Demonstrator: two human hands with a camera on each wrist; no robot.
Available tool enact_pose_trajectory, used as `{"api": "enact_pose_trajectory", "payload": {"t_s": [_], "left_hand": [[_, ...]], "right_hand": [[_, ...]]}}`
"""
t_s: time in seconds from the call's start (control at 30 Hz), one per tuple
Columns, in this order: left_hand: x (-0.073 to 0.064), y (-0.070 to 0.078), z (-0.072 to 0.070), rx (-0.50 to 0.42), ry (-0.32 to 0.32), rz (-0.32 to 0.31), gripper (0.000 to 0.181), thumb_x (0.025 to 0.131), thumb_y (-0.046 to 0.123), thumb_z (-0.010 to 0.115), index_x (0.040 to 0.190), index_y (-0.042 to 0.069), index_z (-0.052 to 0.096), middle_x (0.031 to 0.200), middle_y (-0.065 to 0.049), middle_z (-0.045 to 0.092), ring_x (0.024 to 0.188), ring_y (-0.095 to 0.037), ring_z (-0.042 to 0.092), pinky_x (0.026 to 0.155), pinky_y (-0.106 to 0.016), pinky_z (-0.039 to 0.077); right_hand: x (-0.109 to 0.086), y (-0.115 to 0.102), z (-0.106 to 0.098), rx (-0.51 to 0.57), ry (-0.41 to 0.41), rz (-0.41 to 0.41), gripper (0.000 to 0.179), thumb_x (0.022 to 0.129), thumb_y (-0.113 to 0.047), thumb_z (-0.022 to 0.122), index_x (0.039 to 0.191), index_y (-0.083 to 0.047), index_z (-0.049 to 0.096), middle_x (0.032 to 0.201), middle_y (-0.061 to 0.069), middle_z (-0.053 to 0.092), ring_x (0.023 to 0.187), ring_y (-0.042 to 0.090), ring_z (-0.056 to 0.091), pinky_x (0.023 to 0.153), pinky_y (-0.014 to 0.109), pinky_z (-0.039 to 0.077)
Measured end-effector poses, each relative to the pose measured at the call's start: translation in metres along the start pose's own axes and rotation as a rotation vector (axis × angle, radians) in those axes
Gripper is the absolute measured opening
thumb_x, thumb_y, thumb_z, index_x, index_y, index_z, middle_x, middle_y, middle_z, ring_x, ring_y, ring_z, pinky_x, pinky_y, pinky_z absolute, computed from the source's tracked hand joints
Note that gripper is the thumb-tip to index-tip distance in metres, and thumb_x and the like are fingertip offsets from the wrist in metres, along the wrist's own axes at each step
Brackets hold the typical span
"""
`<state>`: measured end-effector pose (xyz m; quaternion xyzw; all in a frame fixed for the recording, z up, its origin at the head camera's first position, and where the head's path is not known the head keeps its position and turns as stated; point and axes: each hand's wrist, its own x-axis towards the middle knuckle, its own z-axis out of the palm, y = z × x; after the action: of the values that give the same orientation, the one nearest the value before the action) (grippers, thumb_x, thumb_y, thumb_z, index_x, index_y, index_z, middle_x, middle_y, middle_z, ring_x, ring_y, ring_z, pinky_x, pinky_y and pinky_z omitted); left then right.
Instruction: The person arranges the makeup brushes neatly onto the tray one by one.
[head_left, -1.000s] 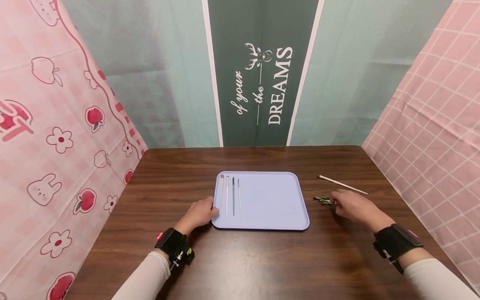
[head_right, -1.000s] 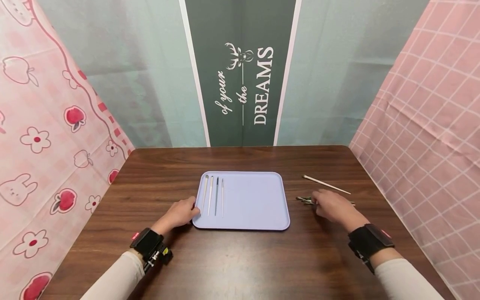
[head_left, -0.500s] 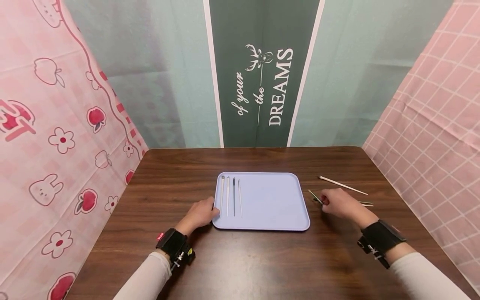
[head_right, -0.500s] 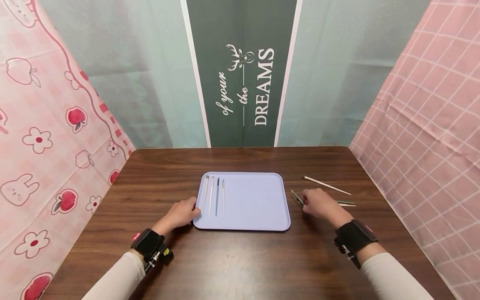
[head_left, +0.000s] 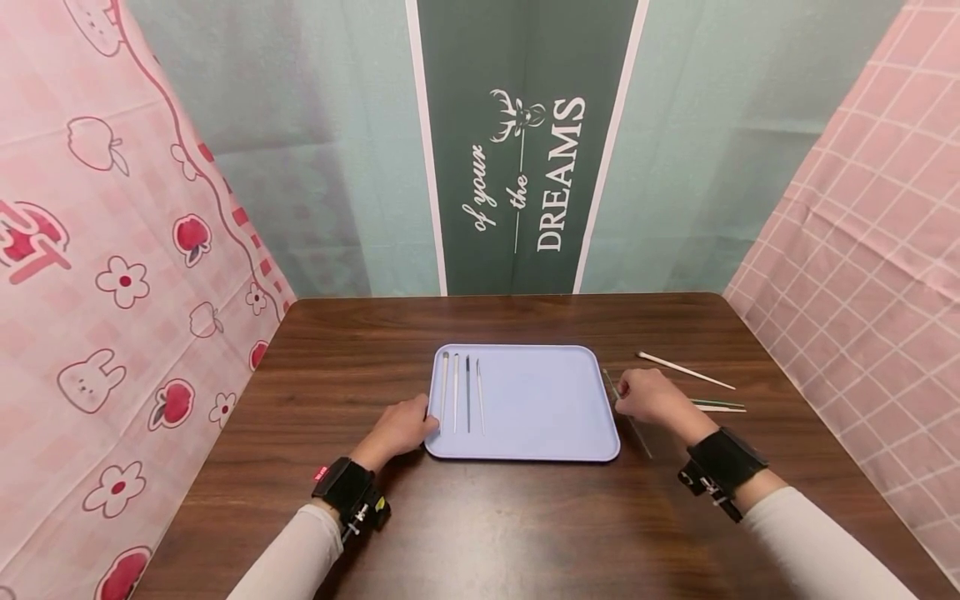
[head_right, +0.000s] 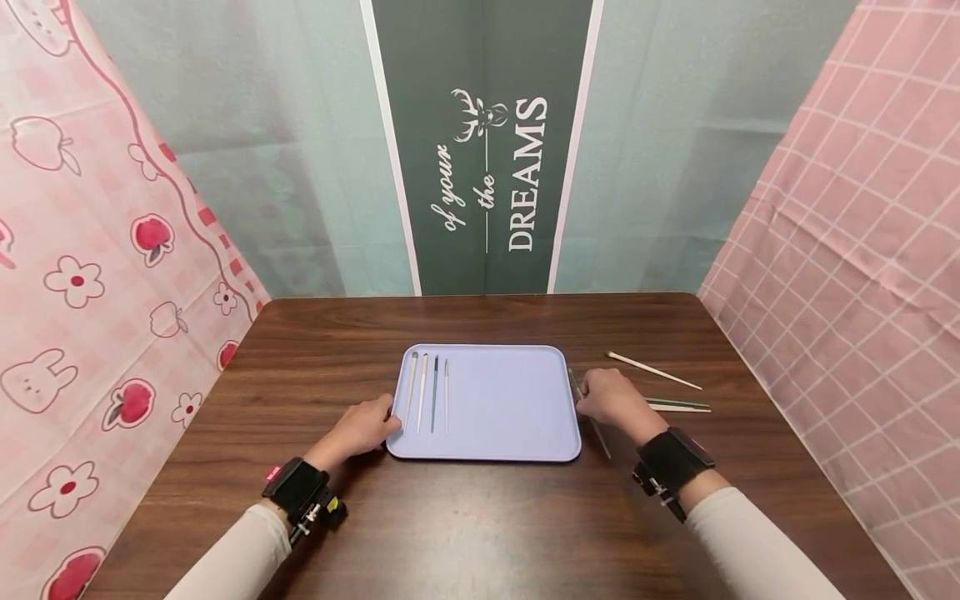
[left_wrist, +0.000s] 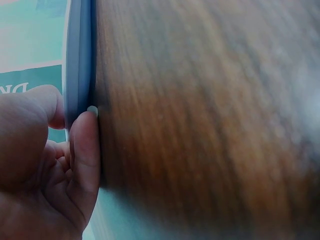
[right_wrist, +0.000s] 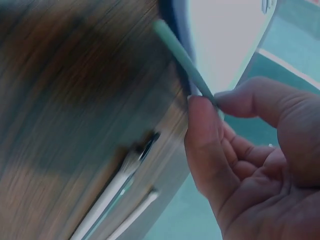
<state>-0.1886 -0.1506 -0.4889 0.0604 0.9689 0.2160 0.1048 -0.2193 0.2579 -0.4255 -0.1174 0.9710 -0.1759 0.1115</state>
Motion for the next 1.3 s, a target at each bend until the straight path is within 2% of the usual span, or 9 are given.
{"api": "enact_pose_trajectory", "payload": {"t_s": [0.17,0.23,0.4,0.6,0.73,0.9,1.07,1.3], "left_hand": [[0.000,-0.001,0.000,0.010,0.011,0.013,0.017,0.093,0.021,0.061,0.097,0.006,0.056,0.077,-0.005,0.053,0.068,-0.021,0.050,0.062,-0.034,0.041],[0.000,-0.001,0.000,0.010,0.015,0.017,0.017,0.093,0.021,0.061,0.096,0.006,0.056,0.077,-0.005,0.053,0.068,-0.021,0.050,0.062,-0.034,0.041],[0.000,-0.001,0.001,0.015,0.018,0.019,0.017,0.092,0.021,0.061,0.096,0.006,0.056,0.077,-0.005,0.053,0.068,-0.022,0.050,0.062,-0.035,0.041],[-0.002,0.001,0.001,0.003,0.009,0.012,0.016,0.093,0.020,0.061,0.097,0.005,0.056,0.077,-0.005,0.052,0.068,-0.021,0.050,0.061,-0.034,0.040],[-0.001,0.001,0.001,0.008,0.008,0.009,0.017,0.093,0.021,0.061,0.097,0.005,0.057,0.077,-0.005,0.053,0.068,-0.021,0.050,0.062,-0.034,0.041],[-0.002,0.002,-0.001,0.024,0.024,0.025,0.016,0.092,0.020,0.061,0.095,0.005,0.056,0.076,-0.005,0.053,0.068,-0.022,0.050,0.064,-0.037,0.043],[-0.003,0.001,-0.001,0.038,0.044,0.051,0.015,0.090,0.019,0.061,0.091,0.006,0.056,0.074,-0.005,0.053,0.067,-0.022,0.050,0.064,-0.038,0.045],[-0.003,0.002,-0.001,0.033,0.036,0.046,0.015,0.091,0.020,0.060,0.092,0.006,0.056,0.074,-0.004,0.053,0.067,-0.022,0.050,0.064,-0.038,0.044]], "right_hand": [[0.007,-0.013,0.002,0.007,0.002,0.071,0.030,0.077,-0.009,0.062,0.057,-0.017,0.041,0.052,-0.005,0.049,0.048,0.012,0.050,0.048,0.026,0.033],[0.009,-0.018,0.004,0.005,0.008,0.083,0.033,0.077,-0.009,0.062,0.055,-0.018,0.040,0.050,-0.005,0.048,0.046,0.012,0.050,0.047,0.026,0.033],[0.018,-0.028,0.009,-0.021,0.026,0.095,0.032,0.075,-0.009,0.062,0.053,-0.019,0.040,0.049,-0.004,0.052,0.046,0.012,0.050,0.048,0.025,0.034],[0.025,-0.040,0.014,-0.006,0.018,0.124,0.031,0.079,-0.010,0.065,0.055,-0.016,0.046,0.050,-0.001,0.057,0.048,0.013,0.055,0.049,0.025,0.037],[0.030,-0.048,0.016,-0.001,0.012,0.128,0.031,0.081,-0.011,0.066,0.055,-0.014,0.049,0.052,0.000,0.057,0.050,0.015,0.053,0.050,0.026,0.036],[0.037,-0.059,0.019,0.003,0.000,0.117,0.037,0.080,-0.010,0.065,0.051,-0.016,0.043,0.049,-0.003,0.051,0.047,0.012,0.046,0.049,0.026,0.032],[0.044,-0.070,0.022,0.007,-0.019,0.110,0.039,0.081,-0.010,0.065,0.049,-0.016,0.044,0.046,-0.006,0.045,0.044,0.010,0.042,0.048,0.025,0.031],[0.050,-0.085,0.025,0.006,-0.020,0.092,0.042,0.083,-0.009,0.065,0.047,-0.016,0.043,0.045,-0.005,0.045,0.044,0.010,0.041,0.050,0.024,0.030]]}}
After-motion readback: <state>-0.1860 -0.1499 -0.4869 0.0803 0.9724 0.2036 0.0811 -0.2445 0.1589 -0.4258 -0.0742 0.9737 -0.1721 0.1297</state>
